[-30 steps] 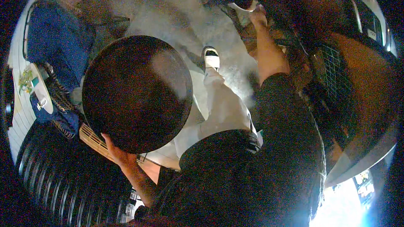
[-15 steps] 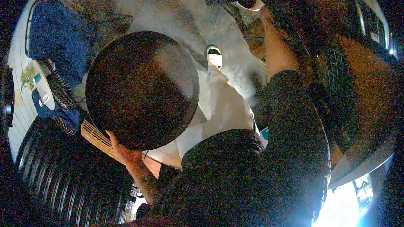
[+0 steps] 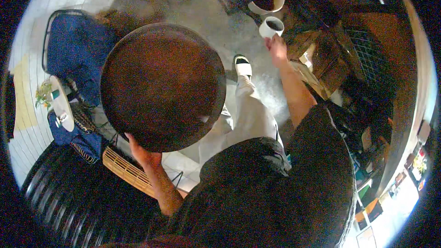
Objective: The person places mugs from a bar onto a tray, carries the tray to a counter, and unloads the mugs.
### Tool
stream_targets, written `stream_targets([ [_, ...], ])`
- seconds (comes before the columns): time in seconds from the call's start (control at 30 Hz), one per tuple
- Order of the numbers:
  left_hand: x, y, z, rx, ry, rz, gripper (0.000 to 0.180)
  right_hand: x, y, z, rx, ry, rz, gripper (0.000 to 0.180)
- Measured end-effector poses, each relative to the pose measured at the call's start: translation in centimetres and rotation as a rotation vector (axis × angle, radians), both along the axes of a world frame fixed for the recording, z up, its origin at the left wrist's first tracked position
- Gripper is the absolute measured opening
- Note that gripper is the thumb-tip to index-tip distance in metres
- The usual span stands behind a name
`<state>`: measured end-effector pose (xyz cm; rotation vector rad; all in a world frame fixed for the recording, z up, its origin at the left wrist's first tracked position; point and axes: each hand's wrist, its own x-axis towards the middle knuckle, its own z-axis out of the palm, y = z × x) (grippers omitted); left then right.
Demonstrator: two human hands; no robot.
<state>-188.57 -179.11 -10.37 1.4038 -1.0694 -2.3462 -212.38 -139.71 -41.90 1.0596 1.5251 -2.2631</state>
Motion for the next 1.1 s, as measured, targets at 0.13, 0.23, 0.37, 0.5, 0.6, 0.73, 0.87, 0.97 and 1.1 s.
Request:
stream_targets([
  [0.13,3.5,-3.1,1.3,0.066,0.145,-0.090,0.069,8.6,-4.0,17.4,0.092,0.184,-0.005,0.036],
  [0.23,5.5,-5.0,1.4,0.068,0.184,-0.102,0.063,13.1,-5.1,27.7,0.238,0.352,0.141,0.039],
  [0.37,5.2,-4.8,3.4,0.101,0.282,-0.263,0.054,18.0,-7.4,37.2,0.216,0.485,0.193,0.042],
  [0.5,5.2,-3.3,3.6,0.274,0.355,-0.400,0.046,20.6,-9.1,41.7,0.150,0.528,0.360,0.036],
  [0.6,4.4,0.0,6.3,0.325,0.422,-0.535,0.042,21.8,-9.1,43.8,0.190,0.494,0.477,0.032],
  [0.73,3.5,3.8,9.7,0.237,0.316,-0.622,0.040,23.2,-6.3,45.0,0.246,0.542,0.434,0.034],
  [0.87,2.9,7.5,10.2,0.293,0.366,-0.716,0.041,24.5,-1.9,46.9,0.338,0.528,0.390,0.035],
  [0.97,2.4,10.8,10.5,0.321,0.392,-0.762,0.041,25.0,2.3,48.3,0.406,0.525,0.425,0.037],
  [1.1,2.2,16.4,12.8,0.316,0.374,-0.726,0.042,25.0,7.5,50.0,0.451,0.529,0.427,0.038],
])
